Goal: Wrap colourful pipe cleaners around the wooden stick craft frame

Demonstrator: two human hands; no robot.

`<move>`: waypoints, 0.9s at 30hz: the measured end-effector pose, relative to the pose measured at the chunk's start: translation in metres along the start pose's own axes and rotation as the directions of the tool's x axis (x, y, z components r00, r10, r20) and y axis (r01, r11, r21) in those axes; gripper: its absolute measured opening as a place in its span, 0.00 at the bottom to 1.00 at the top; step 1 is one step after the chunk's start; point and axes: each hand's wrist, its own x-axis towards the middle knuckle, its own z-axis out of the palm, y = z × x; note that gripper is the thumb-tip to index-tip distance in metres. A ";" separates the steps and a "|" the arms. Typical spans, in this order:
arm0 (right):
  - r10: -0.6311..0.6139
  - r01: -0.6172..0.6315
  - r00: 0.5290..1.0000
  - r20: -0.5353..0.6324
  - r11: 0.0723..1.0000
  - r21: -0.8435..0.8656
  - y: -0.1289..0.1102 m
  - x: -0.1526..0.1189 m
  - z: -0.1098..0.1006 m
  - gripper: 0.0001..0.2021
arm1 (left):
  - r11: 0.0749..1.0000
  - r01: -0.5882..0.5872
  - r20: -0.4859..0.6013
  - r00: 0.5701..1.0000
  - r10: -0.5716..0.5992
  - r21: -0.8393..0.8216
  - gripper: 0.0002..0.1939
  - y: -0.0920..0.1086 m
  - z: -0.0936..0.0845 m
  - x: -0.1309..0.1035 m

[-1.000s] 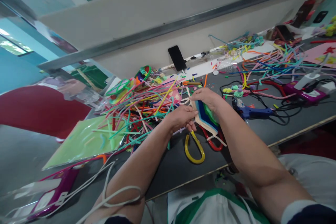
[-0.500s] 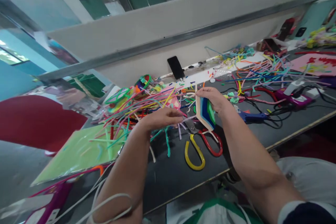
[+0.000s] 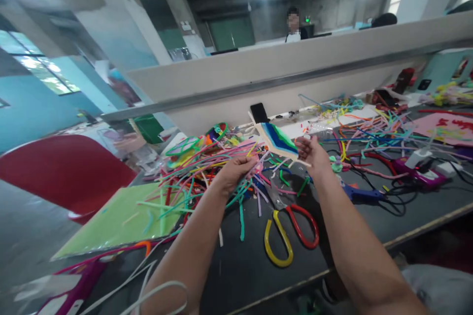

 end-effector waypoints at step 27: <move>-0.057 0.027 0.860 0.508 0.997 0.066 0.039 -0.028 0.027 0.07 | 0.940 0.205 0.228 0.936 -0.270 0.272 0.23 0.009 0.055 -0.026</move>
